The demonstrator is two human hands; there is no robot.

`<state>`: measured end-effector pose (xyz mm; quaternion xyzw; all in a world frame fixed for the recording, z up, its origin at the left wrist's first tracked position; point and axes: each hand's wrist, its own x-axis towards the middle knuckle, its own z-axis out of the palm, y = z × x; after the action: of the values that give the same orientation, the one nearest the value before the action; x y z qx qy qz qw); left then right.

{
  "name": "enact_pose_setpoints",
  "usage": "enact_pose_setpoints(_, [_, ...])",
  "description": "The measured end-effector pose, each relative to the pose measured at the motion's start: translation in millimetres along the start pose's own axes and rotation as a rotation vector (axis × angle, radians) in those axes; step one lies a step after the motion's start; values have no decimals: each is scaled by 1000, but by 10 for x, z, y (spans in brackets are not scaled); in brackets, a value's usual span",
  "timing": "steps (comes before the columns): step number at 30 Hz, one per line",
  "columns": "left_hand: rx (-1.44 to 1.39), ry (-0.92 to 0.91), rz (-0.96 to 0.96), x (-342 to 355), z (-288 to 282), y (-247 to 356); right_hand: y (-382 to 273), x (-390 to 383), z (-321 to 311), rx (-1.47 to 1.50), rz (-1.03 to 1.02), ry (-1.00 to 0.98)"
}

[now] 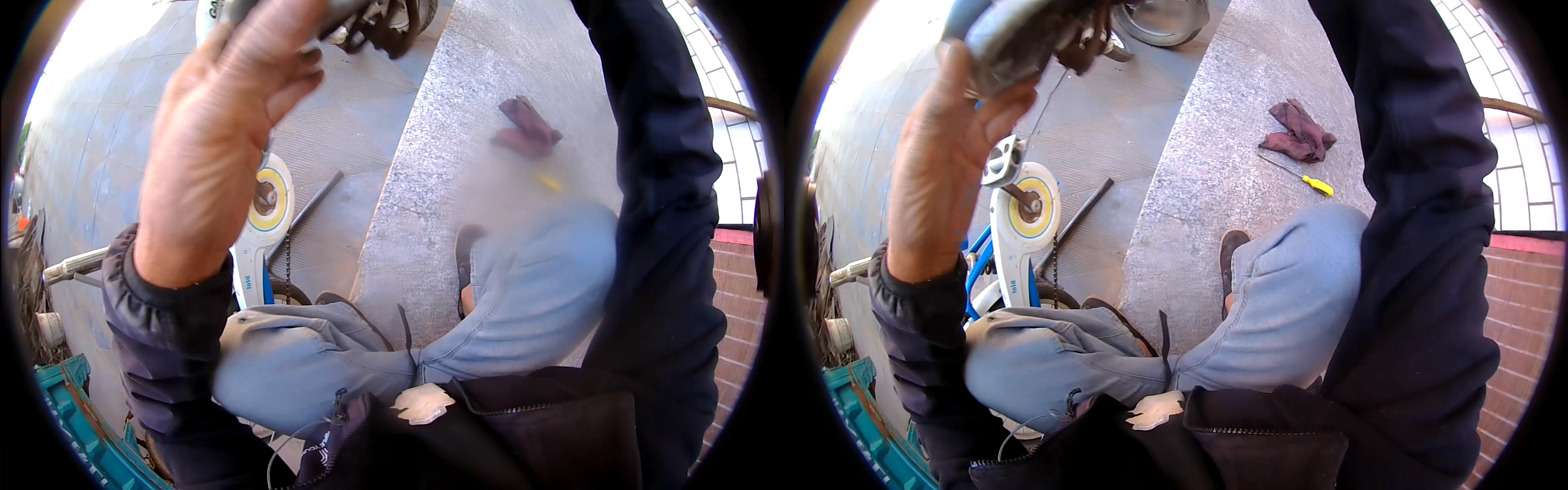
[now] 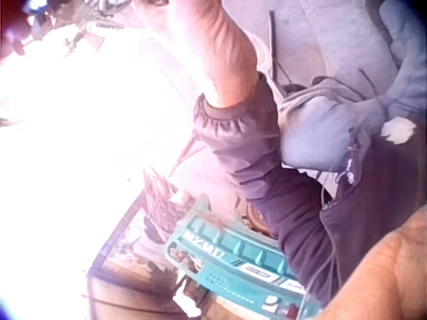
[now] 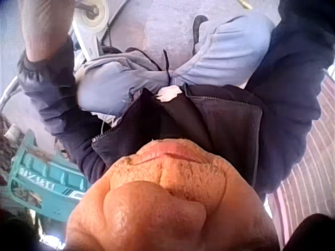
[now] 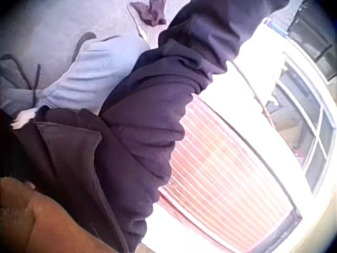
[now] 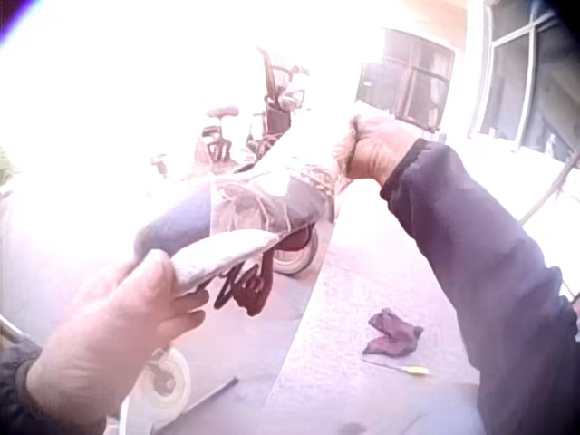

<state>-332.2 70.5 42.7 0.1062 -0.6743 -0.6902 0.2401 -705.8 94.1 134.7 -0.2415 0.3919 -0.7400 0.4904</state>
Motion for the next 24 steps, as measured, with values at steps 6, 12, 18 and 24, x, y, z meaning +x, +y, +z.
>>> enact_pose_setpoints(6, [-66, -125, -512, 28, 833, -950, 1004, -22, -1413, -217, 357, 385])
enact_pose_setpoints(12, [-334, -192, -910, 120, 1725, -1821, 2471, -220, -2740, -86, 531, 432])
enact_pose_setpoints(18, [-245, -92, -675, 750, 2452, -2145, 2744, -857, -2424, -314, 563, 659])
enact_pose_setpoints(24, [-399, -371, -833, 739, 2423, -2242, 2380, -926, -3512, -341, 295, 604])
